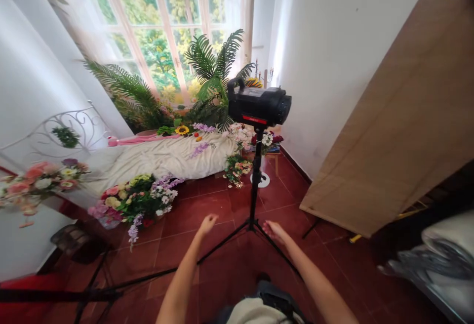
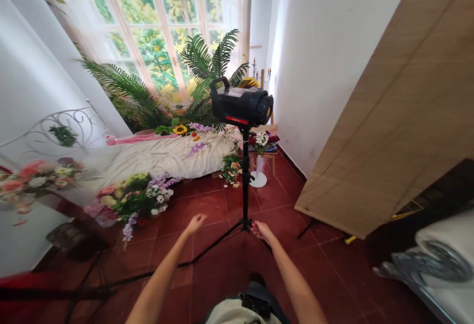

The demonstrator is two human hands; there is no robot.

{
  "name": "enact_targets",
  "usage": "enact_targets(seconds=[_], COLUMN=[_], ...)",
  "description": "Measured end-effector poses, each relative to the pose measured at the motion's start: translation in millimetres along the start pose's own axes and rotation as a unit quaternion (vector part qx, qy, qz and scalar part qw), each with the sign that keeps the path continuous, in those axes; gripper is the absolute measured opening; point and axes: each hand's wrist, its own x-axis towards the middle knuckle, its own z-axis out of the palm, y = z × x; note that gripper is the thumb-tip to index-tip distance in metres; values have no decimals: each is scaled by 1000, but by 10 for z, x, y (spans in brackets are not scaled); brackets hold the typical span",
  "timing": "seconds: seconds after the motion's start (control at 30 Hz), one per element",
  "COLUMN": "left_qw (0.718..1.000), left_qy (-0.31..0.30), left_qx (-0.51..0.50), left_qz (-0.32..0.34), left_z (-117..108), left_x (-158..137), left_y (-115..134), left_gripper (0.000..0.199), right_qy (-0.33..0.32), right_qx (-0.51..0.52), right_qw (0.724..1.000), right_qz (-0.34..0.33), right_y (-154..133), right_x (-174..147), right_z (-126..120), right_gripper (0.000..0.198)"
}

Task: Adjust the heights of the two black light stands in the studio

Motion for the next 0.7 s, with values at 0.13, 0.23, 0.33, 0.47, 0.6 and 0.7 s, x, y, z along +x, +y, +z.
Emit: enact_targets(seconds=[0.13,0.23,0.33,0.47,0.6,0.7], left_qw=[929,864,864,901,919,932], left_qy=[-79,-114,-101,-8,40,84], left_qx=[-300,-402,-379,-273,-215,-189], left_qz=[202,280,315,338,327,297], left_z=[173,164,185,323,466,537], left_x=[362,617,737,786,760,704], left_y=[969,1825,2457,2765,2754,2753], left_gripper=[19,38,46,33,38,44], right_qy=[-120,-253,-367,-437,-458,-439], right_qx=[132,244,302,332,329,291], right_qw=[982,935,880,836,826,848], right_qz=[-64,-54,-14,27,0,-57], right_y=[-1130,-1659,-1942,-2080,-2078,-2060], right_x=[56,20,25,114,192,227], right_z=[-70,-106,-169,-210,-185,-162], right_gripper=[21,29,30,31,38,42])
